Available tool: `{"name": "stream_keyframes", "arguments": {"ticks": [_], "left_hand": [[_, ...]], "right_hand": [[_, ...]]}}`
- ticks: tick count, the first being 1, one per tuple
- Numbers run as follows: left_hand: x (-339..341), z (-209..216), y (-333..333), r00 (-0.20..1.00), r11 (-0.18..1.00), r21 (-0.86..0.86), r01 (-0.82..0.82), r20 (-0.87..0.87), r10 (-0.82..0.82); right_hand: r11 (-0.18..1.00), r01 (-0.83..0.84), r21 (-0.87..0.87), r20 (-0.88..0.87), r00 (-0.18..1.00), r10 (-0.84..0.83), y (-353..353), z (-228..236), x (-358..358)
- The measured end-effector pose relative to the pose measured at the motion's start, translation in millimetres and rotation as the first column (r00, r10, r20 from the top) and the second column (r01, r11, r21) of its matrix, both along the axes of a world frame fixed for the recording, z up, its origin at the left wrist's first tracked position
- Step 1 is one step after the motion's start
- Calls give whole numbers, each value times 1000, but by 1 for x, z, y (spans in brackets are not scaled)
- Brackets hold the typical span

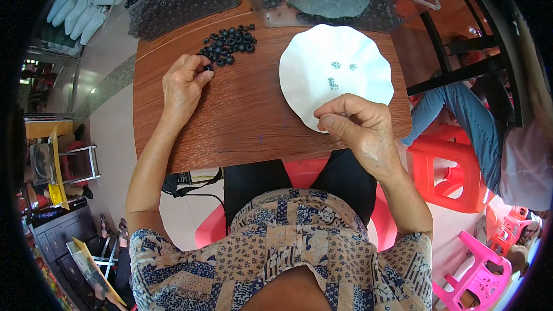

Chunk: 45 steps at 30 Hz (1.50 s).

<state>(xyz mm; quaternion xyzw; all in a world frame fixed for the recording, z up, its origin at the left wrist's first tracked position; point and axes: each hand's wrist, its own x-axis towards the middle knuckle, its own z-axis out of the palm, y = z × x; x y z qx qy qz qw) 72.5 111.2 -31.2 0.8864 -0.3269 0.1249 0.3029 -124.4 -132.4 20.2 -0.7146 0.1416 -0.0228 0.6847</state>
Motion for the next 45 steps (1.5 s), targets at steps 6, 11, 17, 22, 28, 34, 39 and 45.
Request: {"name": "stream_keyframes", "arguments": {"ticks": [6,11,17,22,28,34,39,45], "left_hand": [[-25,7,1,770,885,-458,-87,-594,-233],[-65,24,-27,441,737,-624,-258,-755,-485],[-93,25,-53,280,593,-756,-278,-654,-702],[-107,27,-62,453,634,-762,-132,-616,-645],[-119,32,-70,685,684,-729,43,-476,-551],[-118,17,-80,424,516,-822,-241,-568,-706],[-120,11,-88,223,395,-825,-403,-508,-832],[-122,19,-85,121,522,-766,-375,-599,-791]], "right_hand": [[1000,13,-7,-40,999,-13,3,1,3],[999,11,-38,80,997,-8,11,-6,8],[978,38,-207,268,963,19,29,-12,9],[980,98,-171,321,946,-38,37,-16,8],[989,136,58,265,953,-147,36,-14,9],[959,132,249,201,962,-185,29,-12,6],[966,121,229,265,947,-181,24,-12,2],[925,232,-302,431,898,-84,24,-27,-7]]}}
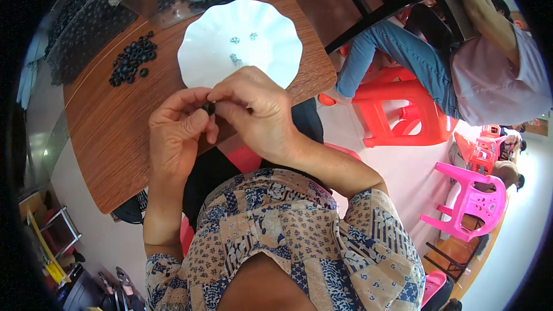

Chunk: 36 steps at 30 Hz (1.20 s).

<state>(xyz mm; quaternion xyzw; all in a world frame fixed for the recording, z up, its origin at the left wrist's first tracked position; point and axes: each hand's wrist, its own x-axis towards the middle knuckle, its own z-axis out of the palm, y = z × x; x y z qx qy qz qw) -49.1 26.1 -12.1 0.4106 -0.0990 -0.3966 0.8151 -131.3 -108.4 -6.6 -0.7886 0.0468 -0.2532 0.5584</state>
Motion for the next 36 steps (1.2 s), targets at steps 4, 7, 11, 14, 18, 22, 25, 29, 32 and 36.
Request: {"name": "stream_keyframes", "arguments": {"ticks": [4,7,11,14,18,22,25,29,32,36], "left_hand": [[1,6,4,986,963,267,36,146,-77],[-2,7,5,973,952,303,42,205,-108],[-1,3,5,987,963,267,30,147,-71],[4,-1,7,994,965,255,61,74,-82],[7,2,-1,992,994,107,31,-124,-17],[14,2,0,972,999,-46,-14,-236,2],[14,-1,0,969,998,-47,-39,-244,26],[12,-5,1,968,999,-29,-38,-250,30],[13,-7,2,968,998,-29,-60,-247,51],[14,-11,2,969,997,-33,-68,-241,58]], "right_hand": [[980,12,-197,0,1000,-12,-1,-3,-4],[938,-27,-346,45,998,45,-9,-3,-4],[921,-28,-389,67,996,59,-15,3,0],[889,65,-454,-22,996,-85,-32,8,9],[926,99,-365,-118,981,-151,-47,5,20],[827,47,-560,-185,966,-180,-61,1,29],[772,-23,-635,-237,957,-166,-58,-8,33],[731,-35,-681,-207,967,-147,-57,-11,38],[726,-82,-683,-254,958,-131,-57,-11,38],[801,-41,-597,-233,964,-125,-52,-8,35]]}}
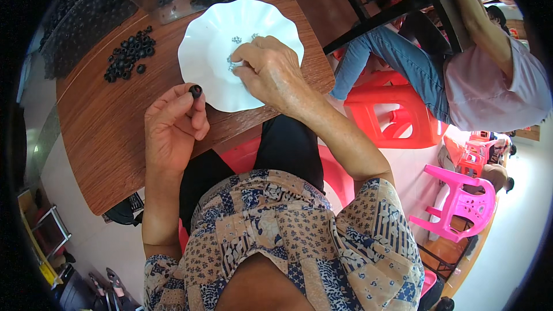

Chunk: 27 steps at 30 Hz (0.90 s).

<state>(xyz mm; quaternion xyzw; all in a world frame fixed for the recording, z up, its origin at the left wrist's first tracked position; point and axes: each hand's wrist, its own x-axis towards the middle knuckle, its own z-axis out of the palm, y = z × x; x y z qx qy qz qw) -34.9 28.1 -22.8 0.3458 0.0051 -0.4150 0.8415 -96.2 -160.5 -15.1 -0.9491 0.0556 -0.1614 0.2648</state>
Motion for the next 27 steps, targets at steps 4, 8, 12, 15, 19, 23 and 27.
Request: {"name": "stream_keyframes", "arguments": {"ticks": [4,8,12,15,19,23,27], "left_hand": [[1,-3,2,1000,1000,-26,-4,-21,3],[1,-2,2,999,999,-43,-10,-33,9],[1,-4,4,999,998,-58,2,-39,-4],[1,-7,2,999,997,-71,18,-46,-22],[0,-9,1,998,998,-65,19,-52,-23],[-1,-8,1,1000,998,-60,10,-28,-12],[0,-10,5,1000,999,-48,-20,-25,19]], "right_hand": [[996,-81,-39,50,995,82,1,-4,2],[975,-142,-171,77,985,157,-4,-10,3],[966,-179,-184,68,979,194,-1,-6,5],[970,-182,-160,103,974,200,4,1,3],[987,-158,36,109,982,153,15,18,-1],[992,-124,28,124,985,119,15,18,3],[990,-138,-20,59,988,139,9,7,2]]}}
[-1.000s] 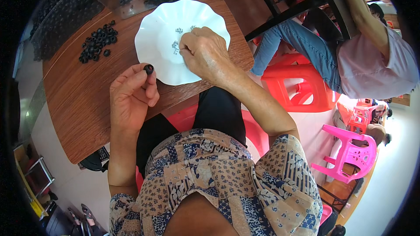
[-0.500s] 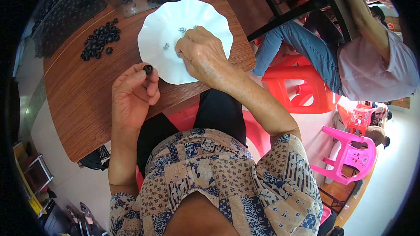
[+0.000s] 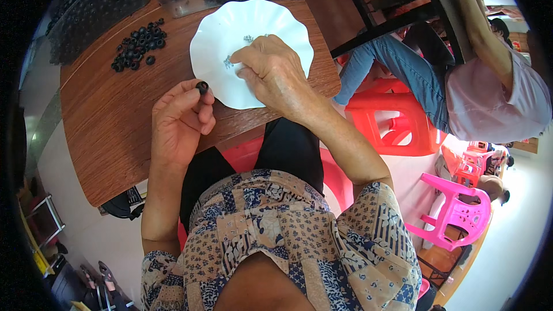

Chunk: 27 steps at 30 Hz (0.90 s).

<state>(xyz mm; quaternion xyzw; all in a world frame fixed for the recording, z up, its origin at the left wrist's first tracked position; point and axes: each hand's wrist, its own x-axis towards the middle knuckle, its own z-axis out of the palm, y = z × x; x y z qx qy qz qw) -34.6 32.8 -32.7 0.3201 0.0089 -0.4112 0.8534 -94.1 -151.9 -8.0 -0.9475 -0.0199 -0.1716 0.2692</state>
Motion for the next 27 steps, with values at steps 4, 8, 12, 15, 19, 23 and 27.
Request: {"name": "stream_keyframes", "arguments": {"ticks": [4,8,12,15,19,23,27], "left_hand": [[0,1,1,1000,1000,-15,-13,-8,13],[1,0,1,1000,1000,-19,-3,-7,2],[1,-1,2,1000,1000,-25,-1,0,1],[2,-1,2,1000,1000,-20,0,3,1],[2,0,3,1000,1000,-21,-18,-6,18],[2,0,2,1000,999,-31,-25,-9,25],[2,-1,2,1000,999,-38,-5,-10,5]], "right_hand": [[1000,-9,-25,38,999,10,1,-8,7],[994,-32,-109,23,999,35,4,-12,9],[990,-54,-130,-4,999,54,5,-8,11],[993,-78,-86,-34,997,75,7,-6,11],[994,-99,-41,-36,995,97,9,-9,11],[993,-99,-64,-10,995,99,10,-12,12],[996,-88,-12,-14,996,88,11,-2,6]]}}
